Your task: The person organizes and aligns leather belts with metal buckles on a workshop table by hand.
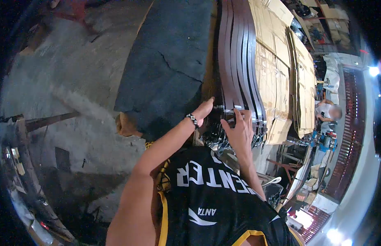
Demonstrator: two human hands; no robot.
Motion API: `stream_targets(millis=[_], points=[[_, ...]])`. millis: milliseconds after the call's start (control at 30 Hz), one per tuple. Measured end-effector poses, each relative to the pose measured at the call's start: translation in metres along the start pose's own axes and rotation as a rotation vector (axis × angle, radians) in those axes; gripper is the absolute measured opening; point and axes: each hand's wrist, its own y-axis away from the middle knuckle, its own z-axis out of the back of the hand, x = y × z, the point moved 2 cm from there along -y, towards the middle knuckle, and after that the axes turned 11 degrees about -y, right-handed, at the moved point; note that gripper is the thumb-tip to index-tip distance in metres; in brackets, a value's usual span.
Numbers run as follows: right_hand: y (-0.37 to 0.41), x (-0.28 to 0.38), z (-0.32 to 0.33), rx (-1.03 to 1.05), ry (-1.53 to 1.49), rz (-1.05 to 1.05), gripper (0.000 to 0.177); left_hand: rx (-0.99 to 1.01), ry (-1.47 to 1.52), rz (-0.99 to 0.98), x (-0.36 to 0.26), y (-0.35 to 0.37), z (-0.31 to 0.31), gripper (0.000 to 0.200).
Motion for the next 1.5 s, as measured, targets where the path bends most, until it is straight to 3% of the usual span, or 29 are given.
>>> stream_targets(millis=[33,233,333,433,533,567,667,767,900,1000,1167,1300,1500], points=[[0.0,0.001,0.001,0.003,-0.009,-0.006,0.058,0.152,0.043,0.002,-0.013,0.016,0.006,0.058],[-0.001,-0.007,0.004,-0.013,-0.046,0.008,0.057,0.02,-0.101,-0.031,-0.011,-0.002,0.005,0.063],[-0.003,-0.011,0.007,0.0,-0.082,-0.005,0.056,0.101,-0.162,0.06,-0.012,0.0,0.01,0.069],[-0.003,-0.011,0.009,0.008,-0.137,-0.001,0.055,0.049,-0.204,-0.078,-0.023,0.019,0.005,0.078],[0.0,-0.003,0.011,0.005,-0.132,-0.023,0.055,0.025,-0.221,-0.137,-0.041,0.039,0.0,0.103],[0.002,-0.003,0.008,-0.006,-0.102,0.0,0.055,0.041,-0.258,-0.049,-0.04,0.037,0.002,0.115],[0.003,0.004,0.004,-0.024,-0.089,0.028,0.055,-0.057,-0.265,-0.053,-0.031,0.028,0.003,0.12],[0.002,0.012,0.003,-0.054,-0.099,0.034,0.056,-0.053,-0.277,-0.162,-0.027,0.018,0.002,0.112],[0.002,0.01,0.0,-0.07,-0.167,0.041,0.056,-0.164,-0.214,-0.11,-0.04,0.035,0.004,0.086],[0.001,0.006,0.002,-0.077,-0.201,0.044,0.056,-0.124,-0.145,-0.133,-0.04,0.036,0.002,0.079],[0.003,-0.007,0.007,-0.184,-0.267,0.054,0.039,-0.149,-0.079,-0.064,-0.041,0.042,0.012,0.06],[0.005,-0.017,0.007,-0.187,-0.298,0.049,0.036,-0.181,-0.01,-0.035,-0.048,0.054,0.011,0.051],[0.004,-0.021,0.006,-0.195,-0.3,0.06,0.035,-0.191,-0.126,-0.189,-0.061,0.063,0.008,0.049]])
